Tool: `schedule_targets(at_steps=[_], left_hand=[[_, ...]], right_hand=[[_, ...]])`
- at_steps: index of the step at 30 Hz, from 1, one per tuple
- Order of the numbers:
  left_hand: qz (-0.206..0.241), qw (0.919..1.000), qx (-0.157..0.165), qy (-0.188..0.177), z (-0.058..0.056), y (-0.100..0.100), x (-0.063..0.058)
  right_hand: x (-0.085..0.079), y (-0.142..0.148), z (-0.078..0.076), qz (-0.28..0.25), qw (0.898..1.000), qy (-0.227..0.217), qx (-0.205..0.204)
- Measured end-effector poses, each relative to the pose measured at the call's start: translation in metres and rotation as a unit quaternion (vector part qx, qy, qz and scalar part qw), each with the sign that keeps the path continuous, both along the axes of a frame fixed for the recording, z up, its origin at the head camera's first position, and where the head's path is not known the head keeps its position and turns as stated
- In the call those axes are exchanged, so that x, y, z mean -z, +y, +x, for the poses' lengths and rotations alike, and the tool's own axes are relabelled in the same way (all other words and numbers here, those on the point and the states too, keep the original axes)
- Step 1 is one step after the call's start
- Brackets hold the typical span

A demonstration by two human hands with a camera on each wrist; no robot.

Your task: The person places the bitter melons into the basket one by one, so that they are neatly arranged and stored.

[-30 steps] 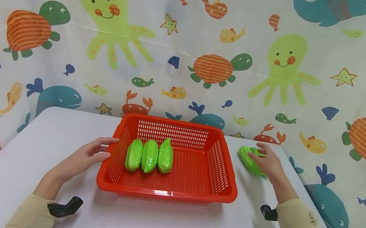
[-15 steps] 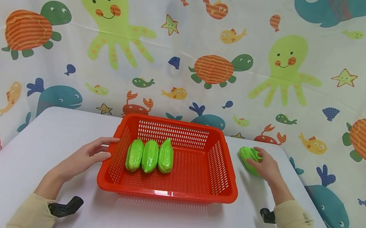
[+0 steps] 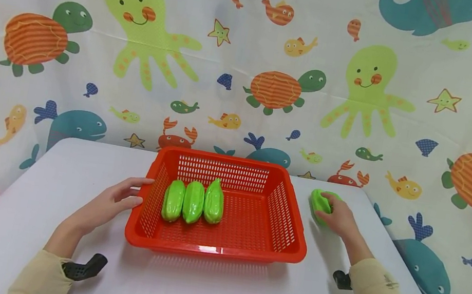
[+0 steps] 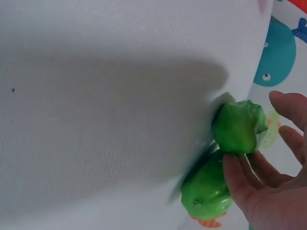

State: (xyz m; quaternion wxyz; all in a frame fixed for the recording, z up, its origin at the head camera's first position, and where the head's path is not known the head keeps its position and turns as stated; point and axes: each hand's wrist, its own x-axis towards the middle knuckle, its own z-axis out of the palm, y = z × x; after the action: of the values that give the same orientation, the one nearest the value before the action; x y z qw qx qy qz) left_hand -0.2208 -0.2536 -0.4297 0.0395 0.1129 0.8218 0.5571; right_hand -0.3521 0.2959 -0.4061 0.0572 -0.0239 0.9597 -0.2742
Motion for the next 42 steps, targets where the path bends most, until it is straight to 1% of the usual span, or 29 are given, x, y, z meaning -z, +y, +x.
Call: schedule_targets(at_steps=[4,9,11,17,22,25,30,33,36,39,42], left_hand=[[0.001,1.0,0.0,-0.001,0.001,0.0,0.0],[-0.003,1.0,0.0,0.0,0.0,-0.001,0.002],[-0.005,1.0,-0.001,-0.002,-0.001,-0.001,0.003],[-0.007,1.0,-0.003,-0.001,-0.003,-0.002,0.003],[-0.009,1.0,-0.002,-0.003,-0.002,-0.002,0.003],[-0.008,1.0,-0.001,-0.002,-0.001,-0.001,0.003],[-0.01,0.9999,-0.001,0.002,0.002,0.0,0.002],[-0.009,1.0,-0.002,0.002,0.002,0.001,0.001],[-0.008,1.0,-0.003,0.003,0.002,0.001,0.001],[-0.008,1.0,-0.003,0.004,0.001,0.001,0.001],[-0.008,1.0,-0.002,0.004,0.001,0.0,0.0]], right_hand=[[0.004,-0.003,-0.001,0.028,1.0,0.006,-0.003],[0.005,-0.007,0.0,0.043,0.999,-0.006,0.003],[0.003,-0.008,0.0,0.049,0.999,-0.011,-0.008],[-0.004,-0.009,0.002,0.066,0.996,-0.026,-0.061],[-0.005,-0.009,0.004,0.064,0.995,-0.04,-0.068],[-0.003,-0.009,0.005,0.061,0.996,-0.026,-0.063],[0.003,-0.011,0.004,0.061,0.996,0.017,-0.068],[0.004,-0.012,0.003,0.054,0.997,0.016,-0.059],[0.003,-0.011,0.003,0.04,0.999,0.0,-0.036],[-0.001,-0.011,0.004,0.013,1.0,-0.017,-0.003],[-0.005,-0.011,0.004,-0.015,0.999,-0.024,0.016]])
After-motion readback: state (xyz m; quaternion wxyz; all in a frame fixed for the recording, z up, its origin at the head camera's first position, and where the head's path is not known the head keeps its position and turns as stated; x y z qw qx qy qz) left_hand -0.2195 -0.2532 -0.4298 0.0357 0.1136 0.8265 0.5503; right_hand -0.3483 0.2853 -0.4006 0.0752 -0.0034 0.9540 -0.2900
